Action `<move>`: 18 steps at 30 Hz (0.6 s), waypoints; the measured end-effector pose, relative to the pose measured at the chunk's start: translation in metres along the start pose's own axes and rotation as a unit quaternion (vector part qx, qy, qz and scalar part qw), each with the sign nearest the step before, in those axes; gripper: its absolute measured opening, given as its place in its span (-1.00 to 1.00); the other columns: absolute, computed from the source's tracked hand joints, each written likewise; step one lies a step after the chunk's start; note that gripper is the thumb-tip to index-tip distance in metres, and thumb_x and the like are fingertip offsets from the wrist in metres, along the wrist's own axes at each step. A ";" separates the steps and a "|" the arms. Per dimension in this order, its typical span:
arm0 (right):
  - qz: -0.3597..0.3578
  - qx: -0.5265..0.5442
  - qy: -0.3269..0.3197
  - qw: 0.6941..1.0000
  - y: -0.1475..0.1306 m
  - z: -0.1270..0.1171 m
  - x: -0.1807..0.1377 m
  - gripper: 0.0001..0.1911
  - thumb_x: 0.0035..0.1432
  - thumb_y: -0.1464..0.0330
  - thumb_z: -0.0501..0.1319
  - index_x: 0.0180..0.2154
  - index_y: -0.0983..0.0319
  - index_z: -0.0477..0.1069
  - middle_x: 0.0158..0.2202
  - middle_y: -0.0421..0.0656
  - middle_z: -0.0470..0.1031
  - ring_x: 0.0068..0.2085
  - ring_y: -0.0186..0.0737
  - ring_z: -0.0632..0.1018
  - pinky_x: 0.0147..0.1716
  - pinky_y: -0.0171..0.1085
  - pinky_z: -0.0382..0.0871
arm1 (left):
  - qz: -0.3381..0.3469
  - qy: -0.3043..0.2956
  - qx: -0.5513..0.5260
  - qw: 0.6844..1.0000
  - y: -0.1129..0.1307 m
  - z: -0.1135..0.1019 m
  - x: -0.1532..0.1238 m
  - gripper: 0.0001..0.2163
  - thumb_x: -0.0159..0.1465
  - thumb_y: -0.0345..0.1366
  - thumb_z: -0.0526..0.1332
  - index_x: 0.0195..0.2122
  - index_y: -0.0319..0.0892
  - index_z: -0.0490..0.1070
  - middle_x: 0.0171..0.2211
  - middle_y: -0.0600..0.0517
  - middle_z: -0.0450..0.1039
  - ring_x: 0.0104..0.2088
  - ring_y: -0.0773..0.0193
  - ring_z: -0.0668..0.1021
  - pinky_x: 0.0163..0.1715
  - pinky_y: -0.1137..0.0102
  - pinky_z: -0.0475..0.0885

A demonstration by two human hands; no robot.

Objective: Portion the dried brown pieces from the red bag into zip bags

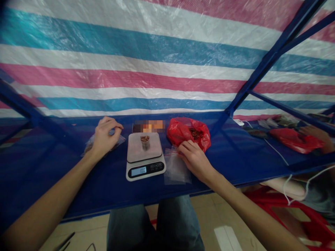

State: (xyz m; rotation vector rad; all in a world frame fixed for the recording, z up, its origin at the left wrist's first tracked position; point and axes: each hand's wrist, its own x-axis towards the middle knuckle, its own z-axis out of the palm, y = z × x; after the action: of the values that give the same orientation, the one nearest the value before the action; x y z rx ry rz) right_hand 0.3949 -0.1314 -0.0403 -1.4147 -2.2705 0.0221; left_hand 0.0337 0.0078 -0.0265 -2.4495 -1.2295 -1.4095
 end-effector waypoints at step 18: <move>-0.127 0.184 0.180 0.958 -0.032 -0.085 0.196 -0.81 0.32 0.34 0.38 -0.33 0.20 0.44 -0.33 -0.20 0.52 -0.27 -0.21 0.52 -0.21 -0.20 0.42 | -0.006 -0.262 -0.278 0.924 0.075 -0.001 0.135 -0.72 0.41 -0.08 0.27 -0.32 -0.15 0.63 -0.35 0.05 0.67 -0.32 0.23 0.63 -0.29 0.35 0.43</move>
State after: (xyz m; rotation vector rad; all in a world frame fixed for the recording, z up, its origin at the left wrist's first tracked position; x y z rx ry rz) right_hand 0.3300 0.0015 0.1171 -0.8513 -1.9976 0.0936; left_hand 0.1183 0.0381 0.0994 -3.3822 -0.9975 -1.2809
